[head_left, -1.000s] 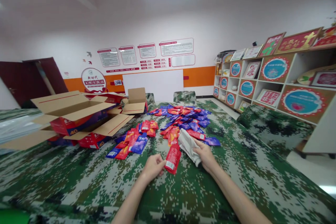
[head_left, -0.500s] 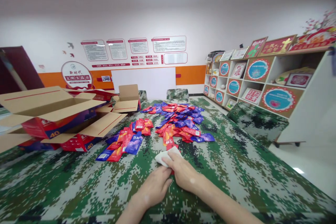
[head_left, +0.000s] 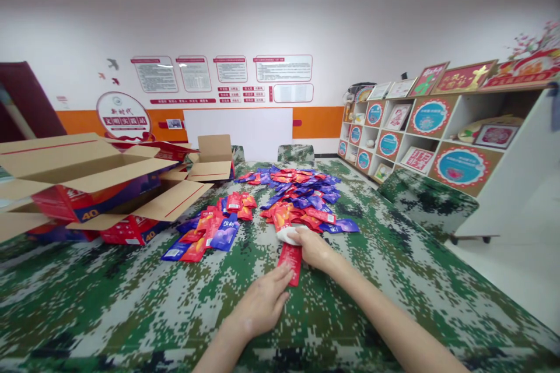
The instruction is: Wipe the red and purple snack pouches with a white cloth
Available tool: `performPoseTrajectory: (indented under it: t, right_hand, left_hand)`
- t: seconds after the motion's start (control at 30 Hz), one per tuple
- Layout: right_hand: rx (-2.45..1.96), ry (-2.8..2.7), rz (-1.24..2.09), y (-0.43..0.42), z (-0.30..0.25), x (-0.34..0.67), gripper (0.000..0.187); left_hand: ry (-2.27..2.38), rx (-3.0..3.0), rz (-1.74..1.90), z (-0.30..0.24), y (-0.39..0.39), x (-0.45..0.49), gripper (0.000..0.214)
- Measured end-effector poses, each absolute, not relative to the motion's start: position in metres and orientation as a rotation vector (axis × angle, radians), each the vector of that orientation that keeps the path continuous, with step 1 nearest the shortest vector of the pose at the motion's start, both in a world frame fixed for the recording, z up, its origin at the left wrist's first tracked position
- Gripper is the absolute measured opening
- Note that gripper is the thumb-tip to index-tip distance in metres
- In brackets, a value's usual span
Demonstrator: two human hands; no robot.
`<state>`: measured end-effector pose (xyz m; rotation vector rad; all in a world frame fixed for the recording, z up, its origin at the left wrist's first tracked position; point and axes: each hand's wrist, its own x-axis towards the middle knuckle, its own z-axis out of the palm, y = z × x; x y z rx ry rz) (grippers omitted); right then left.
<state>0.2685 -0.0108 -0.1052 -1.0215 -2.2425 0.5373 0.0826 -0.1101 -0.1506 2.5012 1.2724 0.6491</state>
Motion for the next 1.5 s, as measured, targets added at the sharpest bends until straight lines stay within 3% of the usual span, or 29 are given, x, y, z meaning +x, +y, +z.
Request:
performPoseTrajectory:
  t: [0.17, 0.3, 0.4, 0.5, 0.7, 0.9, 1.07, 1.3, 1.5]
  right_hand:
    - [-0.971, -2.599, 0.408, -0.063, -0.101, 0.264, 0.048]
    - [-1.076, -2.617, 0.420, -0.088, -0.123, 0.255, 0.072]
    - [-1.116, -2.634, 0.444, -0.087, -0.134, 0.254, 0.078]
    - [-1.098, -2.658, 0.418, -0.072, -0.137, 0.256, 0.067]
    - [-1.161, -2.534, 0.302, -0.020, -0.145, 0.255, 0.038]
    - [-1.239, -2.576, 0.197, 0.010, -0.147, 0.258, 0.043]
    - [-1.063, -2.374, 0.389, 0.007, -0.138, 0.273, 0.053]
    - [-0.940, -1.864, 0.844, 0.002, -0.147, 0.310, 0.068]
    - [-0.980, -1.546, 1.067, 0.004, -0.159, 0.322, 0.063]
  left_hand:
    - [1.298, 2.483, 0.654, -0.148, -0.112, 0.085, 0.035]
    - [1.337, 2.471, 0.649, -0.152, -0.111, 0.086, 0.022]
    - [1.322, 2.476, 0.651, -0.151, -0.111, 0.086, 0.021]
    - [1.312, 2.467, 0.644, -0.147, -0.110, 0.087, 0.024]
    - [1.247, 2.517, 0.646, -0.153, -0.107, 0.084, 0.052]
    - [1.319, 2.528, 0.623, -0.148, -0.112, 0.086, 0.049]
    - [1.539, 2.491, 0.569, -0.131, -0.116, 0.108, 0.044]
    - [1.845, 2.403, 0.530, -0.135, -0.100, 0.137, 0.073]
    - [1.799, 2.569, 0.494, -0.126, -0.096, 0.141, 0.057]
